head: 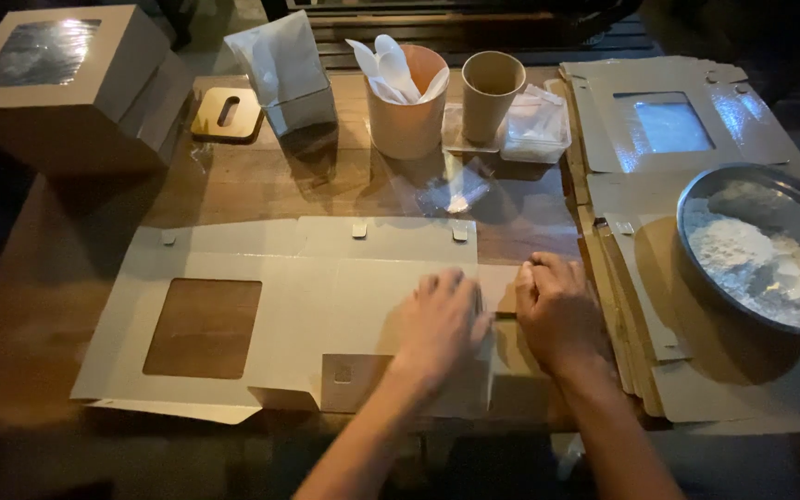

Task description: Assembling a cardboard pastry box by folding a flat template along pre-scored lines and securing the flaps.

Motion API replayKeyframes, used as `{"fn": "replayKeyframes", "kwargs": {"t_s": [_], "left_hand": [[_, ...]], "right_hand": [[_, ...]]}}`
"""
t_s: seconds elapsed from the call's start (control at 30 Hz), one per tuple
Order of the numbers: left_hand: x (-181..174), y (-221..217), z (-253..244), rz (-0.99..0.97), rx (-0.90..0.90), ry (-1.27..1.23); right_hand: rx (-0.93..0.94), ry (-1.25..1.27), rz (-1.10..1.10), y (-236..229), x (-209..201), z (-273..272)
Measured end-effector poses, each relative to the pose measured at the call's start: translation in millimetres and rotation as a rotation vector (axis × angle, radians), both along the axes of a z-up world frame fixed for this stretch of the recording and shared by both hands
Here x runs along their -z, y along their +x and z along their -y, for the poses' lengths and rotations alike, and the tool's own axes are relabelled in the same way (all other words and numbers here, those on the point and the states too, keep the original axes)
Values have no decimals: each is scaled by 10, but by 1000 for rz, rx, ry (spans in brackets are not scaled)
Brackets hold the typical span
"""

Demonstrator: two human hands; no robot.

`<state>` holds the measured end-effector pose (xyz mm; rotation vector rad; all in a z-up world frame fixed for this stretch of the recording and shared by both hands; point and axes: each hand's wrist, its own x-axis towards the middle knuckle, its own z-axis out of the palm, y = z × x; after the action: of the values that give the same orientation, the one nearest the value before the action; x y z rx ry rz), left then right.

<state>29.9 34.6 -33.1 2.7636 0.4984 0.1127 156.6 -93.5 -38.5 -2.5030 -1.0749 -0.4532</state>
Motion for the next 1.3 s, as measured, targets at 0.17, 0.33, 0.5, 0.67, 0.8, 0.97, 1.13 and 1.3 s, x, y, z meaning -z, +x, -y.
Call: {"fn": "replayKeyframes", "kwargs": {"t_s": [0.17,0.33,0.5,0.67,0.8,0.97,1.13,1.3], "left_hand": [[-588,232,-456,-34,-102,78],[-502,443,-843,-113,-84,183],[-705,400,-1061,-155,-29,93],[-650,352,-1259,-118,51,186],[-435,180,-1302,81,268,284],[-722,-367,-740,-133,250,118],[-756,-573,-554,-170,177,-15],[-354,-558,-607,-165,212,153]], "right_hand": [[-8,-2,44,43,196,-3],[18,-19,86,-8,127,-35],[22,-29,37,-22,93,-42],[4,-26,101,-14,88,-38],[4,-49,156,40,151,-40],[-22,-31,100,45,168,-32],[-130,-3,76,56,167,-23],[-290,-88,-124,-48,55,-79]]}}
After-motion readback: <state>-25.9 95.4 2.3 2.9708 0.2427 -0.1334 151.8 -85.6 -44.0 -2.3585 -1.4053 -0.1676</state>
